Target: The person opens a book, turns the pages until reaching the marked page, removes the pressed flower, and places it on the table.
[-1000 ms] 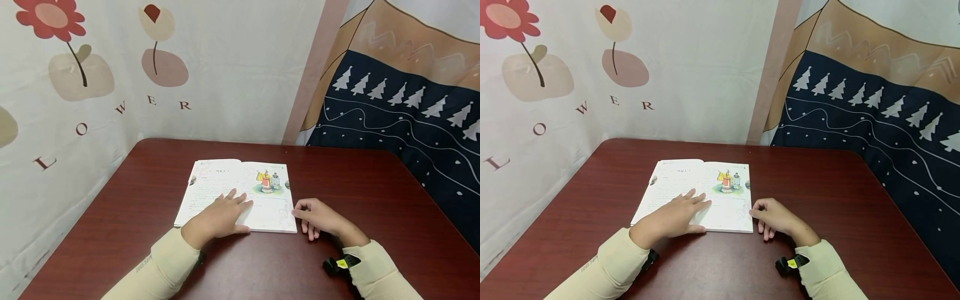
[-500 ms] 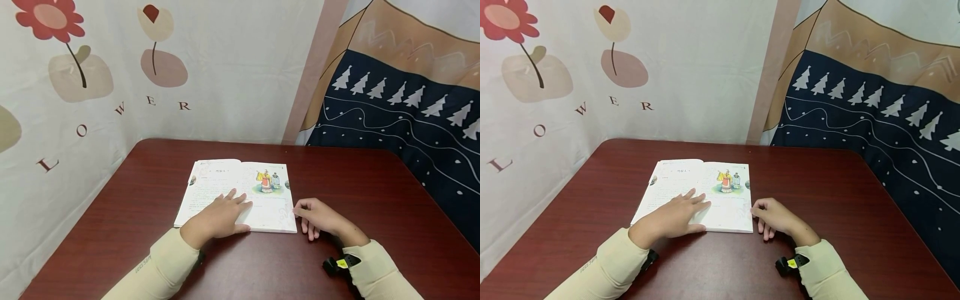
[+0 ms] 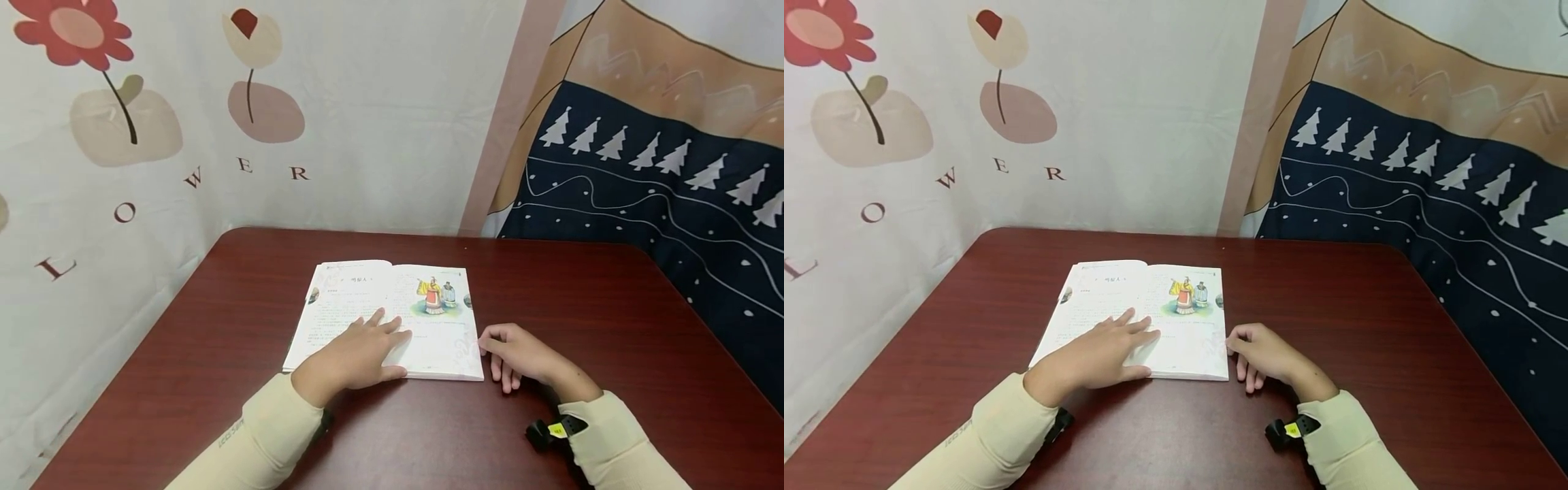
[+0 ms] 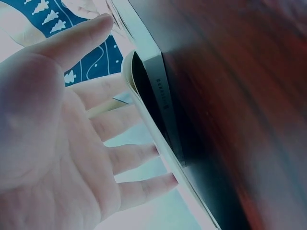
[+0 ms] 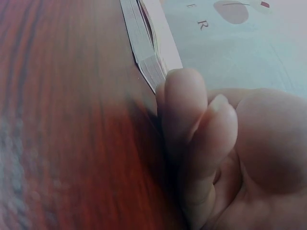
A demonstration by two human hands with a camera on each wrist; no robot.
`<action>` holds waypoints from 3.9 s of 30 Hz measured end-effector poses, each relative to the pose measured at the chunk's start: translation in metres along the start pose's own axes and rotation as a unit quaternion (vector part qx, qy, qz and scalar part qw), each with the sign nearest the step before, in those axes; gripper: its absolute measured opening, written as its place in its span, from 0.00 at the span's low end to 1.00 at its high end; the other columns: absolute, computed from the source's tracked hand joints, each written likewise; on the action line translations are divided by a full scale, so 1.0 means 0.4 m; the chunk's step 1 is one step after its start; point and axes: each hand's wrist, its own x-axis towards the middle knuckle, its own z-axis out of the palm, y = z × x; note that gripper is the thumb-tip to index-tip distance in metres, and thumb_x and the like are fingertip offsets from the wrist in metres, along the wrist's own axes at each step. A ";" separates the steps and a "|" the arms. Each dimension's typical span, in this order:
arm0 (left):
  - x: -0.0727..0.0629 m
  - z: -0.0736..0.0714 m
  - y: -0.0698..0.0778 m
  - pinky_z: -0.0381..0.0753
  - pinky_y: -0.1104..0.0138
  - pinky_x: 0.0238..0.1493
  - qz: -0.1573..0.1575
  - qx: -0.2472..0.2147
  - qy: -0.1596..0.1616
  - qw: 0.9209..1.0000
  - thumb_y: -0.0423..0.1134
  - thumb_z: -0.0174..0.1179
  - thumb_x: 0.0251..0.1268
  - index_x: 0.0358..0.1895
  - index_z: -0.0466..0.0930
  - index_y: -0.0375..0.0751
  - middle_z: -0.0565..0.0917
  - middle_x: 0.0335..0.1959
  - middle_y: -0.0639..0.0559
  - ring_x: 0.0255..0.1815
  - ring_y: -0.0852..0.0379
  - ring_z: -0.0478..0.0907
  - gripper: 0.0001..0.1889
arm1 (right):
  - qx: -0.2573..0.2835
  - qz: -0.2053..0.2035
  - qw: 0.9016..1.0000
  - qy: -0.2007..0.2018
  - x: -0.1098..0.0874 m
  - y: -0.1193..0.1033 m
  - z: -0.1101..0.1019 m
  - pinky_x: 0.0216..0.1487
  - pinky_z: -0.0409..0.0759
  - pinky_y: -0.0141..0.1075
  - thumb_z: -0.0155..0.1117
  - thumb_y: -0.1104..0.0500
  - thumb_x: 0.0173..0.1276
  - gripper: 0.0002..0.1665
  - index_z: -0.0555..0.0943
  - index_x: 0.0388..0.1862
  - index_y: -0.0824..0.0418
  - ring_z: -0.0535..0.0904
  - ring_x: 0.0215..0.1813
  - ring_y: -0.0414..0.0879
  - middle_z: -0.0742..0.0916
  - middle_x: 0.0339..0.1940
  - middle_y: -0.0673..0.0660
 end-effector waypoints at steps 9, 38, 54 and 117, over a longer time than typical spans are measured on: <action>-0.004 0.002 -0.004 0.64 0.35 0.70 0.022 -0.004 0.018 1.000 0.53 0.67 0.64 0.66 0.77 0.47 0.75 0.71 0.46 0.76 0.38 0.64 0.29 | 0.012 0.003 1.000 -0.005 0.004 0.002 0.002 0.13 0.76 0.34 0.47 0.58 0.79 0.15 0.72 0.40 0.71 0.79 0.11 0.43 0.80 0.15 0.56; -0.003 0.007 0.015 0.72 0.36 0.63 0.089 0.039 0.096 0.991 0.33 0.65 0.56 0.74 0.67 0.50 0.78 0.68 0.45 0.66 0.48 0.77 0.38 | 0.004 0.008 1.000 -0.002 0.002 0.000 -0.003 0.13 0.76 0.33 0.47 0.58 0.79 0.15 0.73 0.43 0.70 0.79 0.11 0.43 0.80 0.15 0.56; -0.005 -0.028 0.003 0.73 0.51 0.69 0.080 0.017 0.121 0.989 0.40 0.55 0.75 0.75 0.62 0.35 0.76 0.69 0.42 0.69 0.47 0.75 0.30 | 0.006 0.013 1.000 -0.002 -0.001 -0.009 -0.001 0.13 0.76 0.34 0.48 0.58 0.79 0.15 0.74 0.42 0.70 0.79 0.11 0.43 0.80 0.15 0.56; -0.012 0.005 -0.041 0.66 0.42 0.72 -0.003 0.021 0.043 0.999 0.37 0.58 0.72 0.64 0.79 0.47 0.74 0.71 0.42 0.77 0.40 0.64 0.20 | -0.103 0.064 0.987 0.104 0.077 -0.050 0.001 0.16 0.78 0.34 0.69 0.52 0.67 0.17 0.77 0.28 0.63 0.78 0.11 0.43 0.78 0.13 0.55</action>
